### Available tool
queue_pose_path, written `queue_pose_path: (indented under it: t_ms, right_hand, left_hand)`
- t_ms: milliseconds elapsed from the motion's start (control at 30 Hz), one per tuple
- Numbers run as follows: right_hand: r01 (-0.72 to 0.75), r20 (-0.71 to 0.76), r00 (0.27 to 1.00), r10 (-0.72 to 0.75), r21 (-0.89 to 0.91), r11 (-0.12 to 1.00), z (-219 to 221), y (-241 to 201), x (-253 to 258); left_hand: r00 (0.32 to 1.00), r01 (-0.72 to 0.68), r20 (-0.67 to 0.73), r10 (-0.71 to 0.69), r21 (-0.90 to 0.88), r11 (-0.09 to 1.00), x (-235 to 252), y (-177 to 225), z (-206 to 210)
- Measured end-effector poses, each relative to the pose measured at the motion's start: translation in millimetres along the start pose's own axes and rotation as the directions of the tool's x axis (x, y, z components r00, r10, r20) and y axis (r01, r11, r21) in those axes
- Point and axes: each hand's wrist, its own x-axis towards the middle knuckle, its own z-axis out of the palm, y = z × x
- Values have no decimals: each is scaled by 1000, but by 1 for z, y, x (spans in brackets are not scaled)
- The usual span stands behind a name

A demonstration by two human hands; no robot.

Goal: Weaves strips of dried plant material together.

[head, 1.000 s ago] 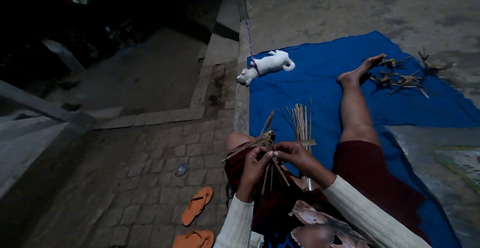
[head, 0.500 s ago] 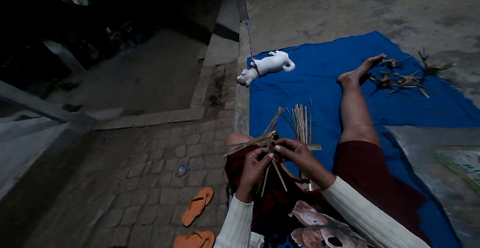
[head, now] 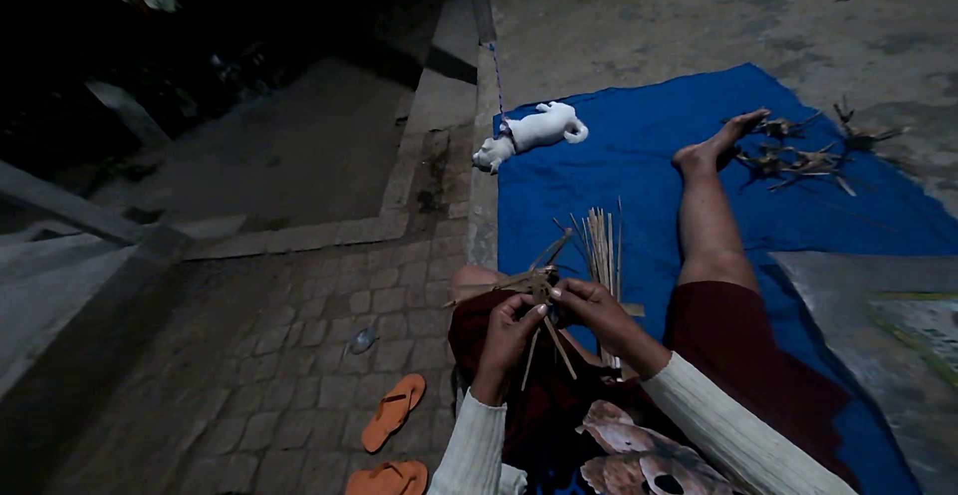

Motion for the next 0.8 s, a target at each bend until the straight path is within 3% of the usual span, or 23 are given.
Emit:
queue_pose_path:
  t_ms: [267,467,800]
  right_hand:
    - [-22,-39,999,23,5,1000,1,0,1]
    - [-67,-161,984,70,28,997,0,0,3]
    - [-12,-209,978,25,65,998,0,-1,4]
  left_hand:
    - [999,22,26,-22,4,1000,-1,-3,2]
    - [997,40,64,-42,27,999,-1,-5,2]
    - [991,33,127,-37,29,999,-1,-11,5]
